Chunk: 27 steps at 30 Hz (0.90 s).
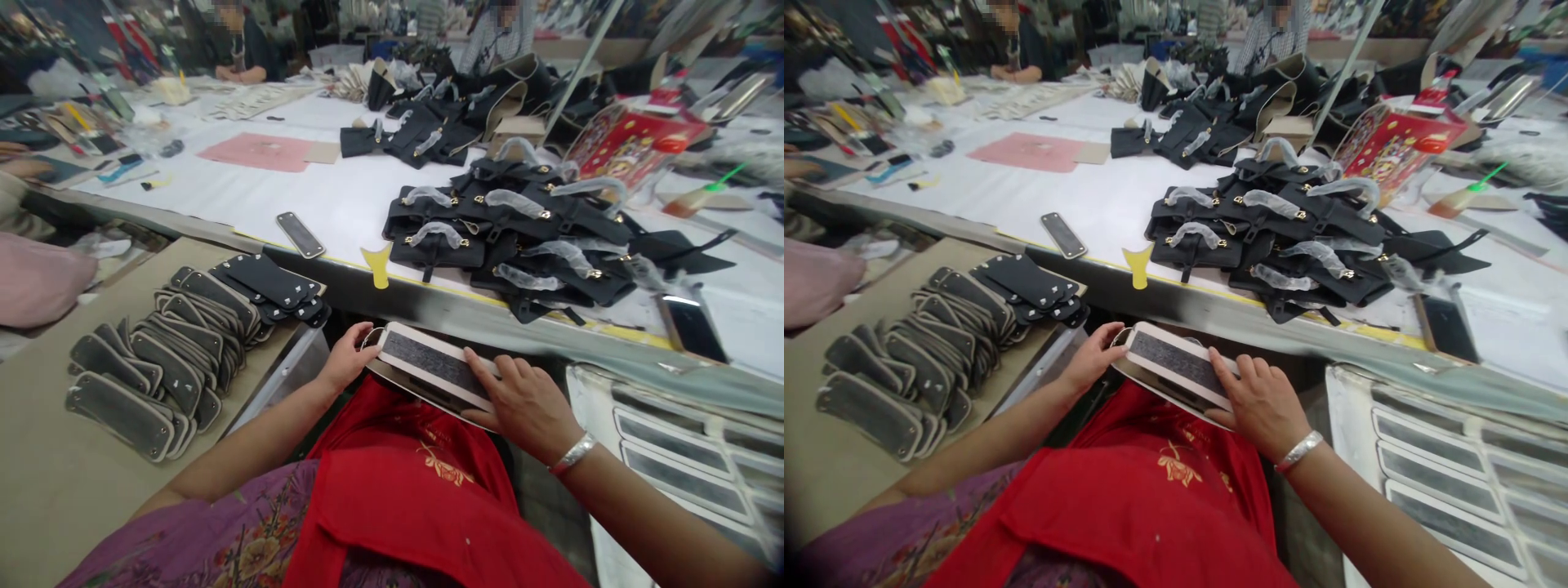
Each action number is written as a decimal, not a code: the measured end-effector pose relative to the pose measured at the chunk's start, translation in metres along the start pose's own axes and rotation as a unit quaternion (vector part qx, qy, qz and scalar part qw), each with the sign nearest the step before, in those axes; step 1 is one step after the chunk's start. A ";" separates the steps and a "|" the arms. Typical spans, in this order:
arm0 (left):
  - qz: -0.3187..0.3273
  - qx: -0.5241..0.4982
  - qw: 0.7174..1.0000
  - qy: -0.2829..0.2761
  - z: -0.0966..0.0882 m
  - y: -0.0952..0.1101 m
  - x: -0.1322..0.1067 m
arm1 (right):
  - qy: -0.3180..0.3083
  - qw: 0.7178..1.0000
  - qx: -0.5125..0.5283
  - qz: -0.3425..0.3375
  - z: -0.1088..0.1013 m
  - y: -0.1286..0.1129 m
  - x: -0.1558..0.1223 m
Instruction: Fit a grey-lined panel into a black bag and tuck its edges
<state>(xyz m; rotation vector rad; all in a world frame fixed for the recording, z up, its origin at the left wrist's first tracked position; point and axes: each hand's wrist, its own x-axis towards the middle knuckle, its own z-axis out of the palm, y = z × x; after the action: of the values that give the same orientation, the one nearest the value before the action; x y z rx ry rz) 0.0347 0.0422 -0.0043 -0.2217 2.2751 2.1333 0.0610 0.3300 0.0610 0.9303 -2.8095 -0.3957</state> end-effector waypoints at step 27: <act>0.451 0.552 0.612 -0.343 0.046 0.036 -0.013 | -0.149 0.987 0.052 0.005 -0.010 -0.020 0.034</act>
<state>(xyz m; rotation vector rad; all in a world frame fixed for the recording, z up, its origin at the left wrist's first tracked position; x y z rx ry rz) 0.0399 0.0909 0.0299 1.6578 2.6989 0.1374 0.0471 0.2923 0.0667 0.9465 -3.1325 -0.4211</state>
